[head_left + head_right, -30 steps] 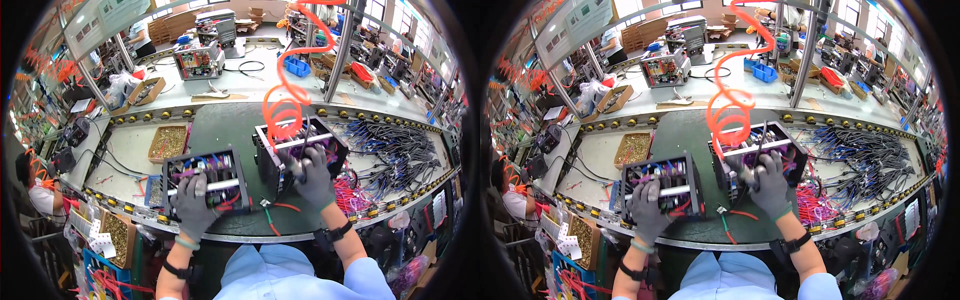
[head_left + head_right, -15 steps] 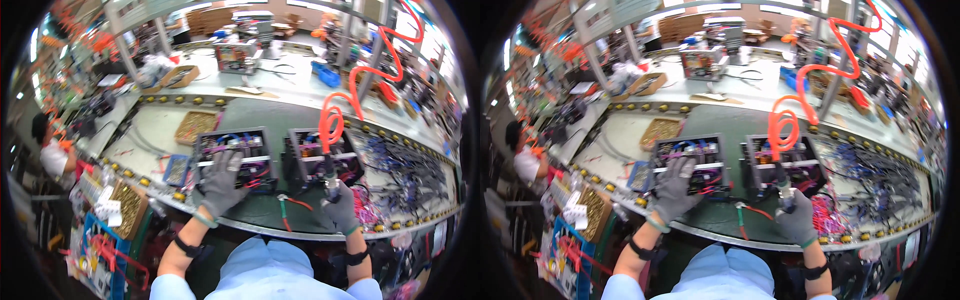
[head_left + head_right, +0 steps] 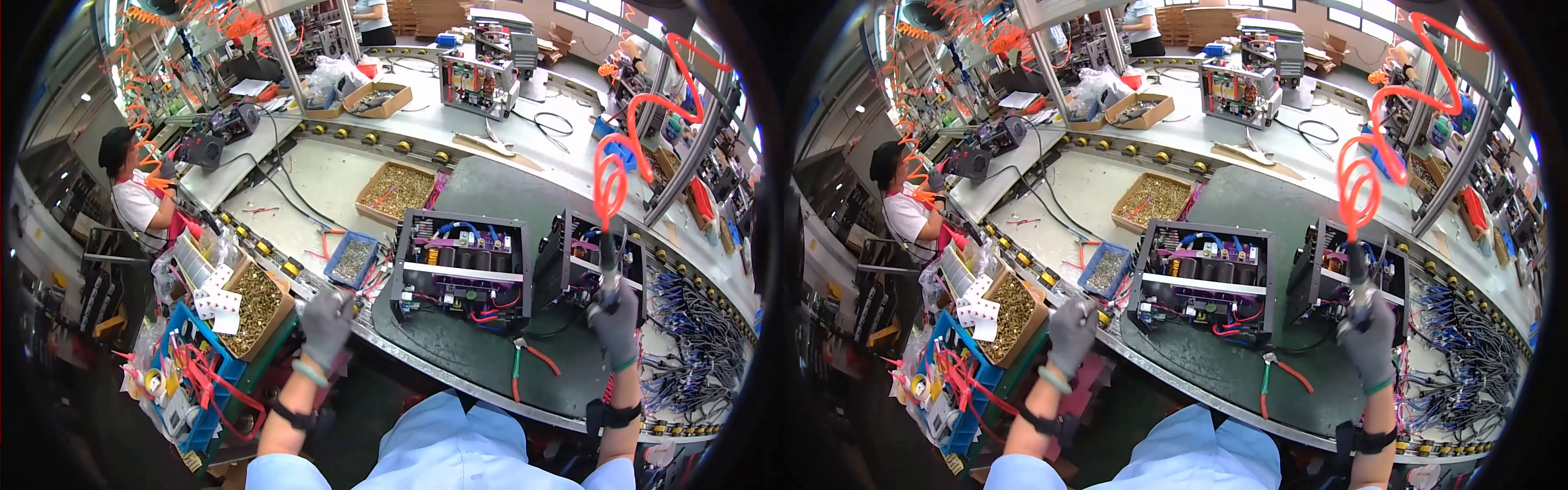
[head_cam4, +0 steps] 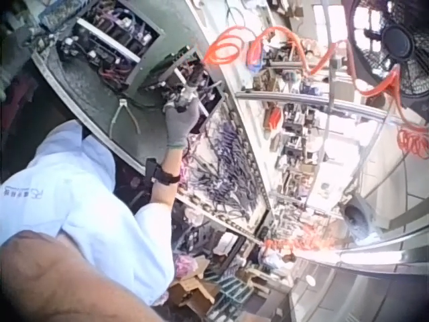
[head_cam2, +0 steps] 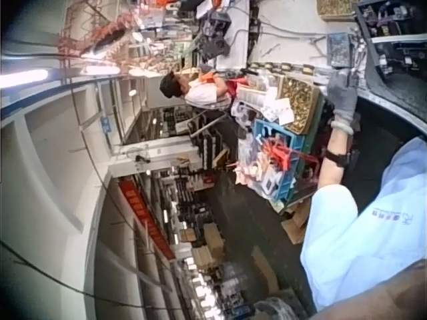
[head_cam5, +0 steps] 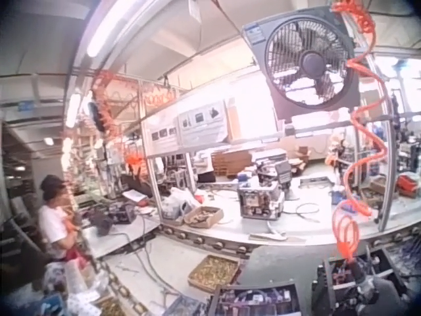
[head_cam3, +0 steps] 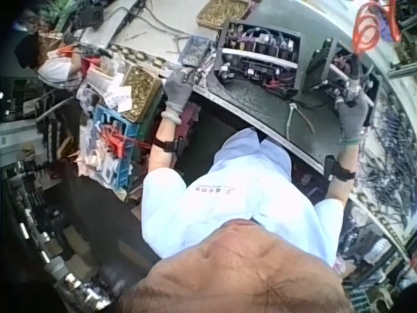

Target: Assembling components and wiring into electronic power supply or inverter units on a production line.

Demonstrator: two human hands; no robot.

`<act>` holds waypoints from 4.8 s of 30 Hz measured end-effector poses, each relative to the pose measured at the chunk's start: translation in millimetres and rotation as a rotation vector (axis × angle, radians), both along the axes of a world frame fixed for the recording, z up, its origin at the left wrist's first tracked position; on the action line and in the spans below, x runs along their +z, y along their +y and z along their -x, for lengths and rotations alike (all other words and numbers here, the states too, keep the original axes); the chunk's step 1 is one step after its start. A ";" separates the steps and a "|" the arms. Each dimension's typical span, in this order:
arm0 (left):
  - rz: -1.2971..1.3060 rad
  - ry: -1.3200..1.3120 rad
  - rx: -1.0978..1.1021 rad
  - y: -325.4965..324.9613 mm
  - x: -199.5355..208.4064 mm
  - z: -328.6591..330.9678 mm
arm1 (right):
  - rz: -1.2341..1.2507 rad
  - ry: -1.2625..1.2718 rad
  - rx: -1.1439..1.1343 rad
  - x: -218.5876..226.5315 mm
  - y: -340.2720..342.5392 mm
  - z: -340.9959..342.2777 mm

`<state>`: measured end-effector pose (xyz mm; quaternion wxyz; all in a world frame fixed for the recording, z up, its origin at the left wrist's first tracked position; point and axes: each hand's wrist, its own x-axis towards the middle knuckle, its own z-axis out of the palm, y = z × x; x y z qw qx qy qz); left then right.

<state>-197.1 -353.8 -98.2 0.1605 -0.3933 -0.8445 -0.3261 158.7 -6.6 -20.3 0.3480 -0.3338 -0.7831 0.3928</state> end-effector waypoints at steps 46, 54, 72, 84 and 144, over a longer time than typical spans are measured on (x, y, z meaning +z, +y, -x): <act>-0.362 -0.986 -0.807 124.6 101.2 -167.9 | 0.343 1.052 0.554 87.7 -77.2 -9.9; -0.320 -1.196 -0.931 141.0 98.2 -200.6 | 0.340 1.273 0.620 104.8 -99.1 -21.3; -0.195 -0.992 -1.036 138.6 108.6 -203.7 | 0.463 1.121 0.581 101.4 -110.1 -22.8; -0.254 -0.569 -0.980 148.5 111.3 -205.7 | 0.551 1.299 0.353 87.9 -110.0 -22.6; -1.205 -2.197 -0.602 85.2 72.1 -136.8 | 0.704 0.977 0.867 98.6 -120.0 126.1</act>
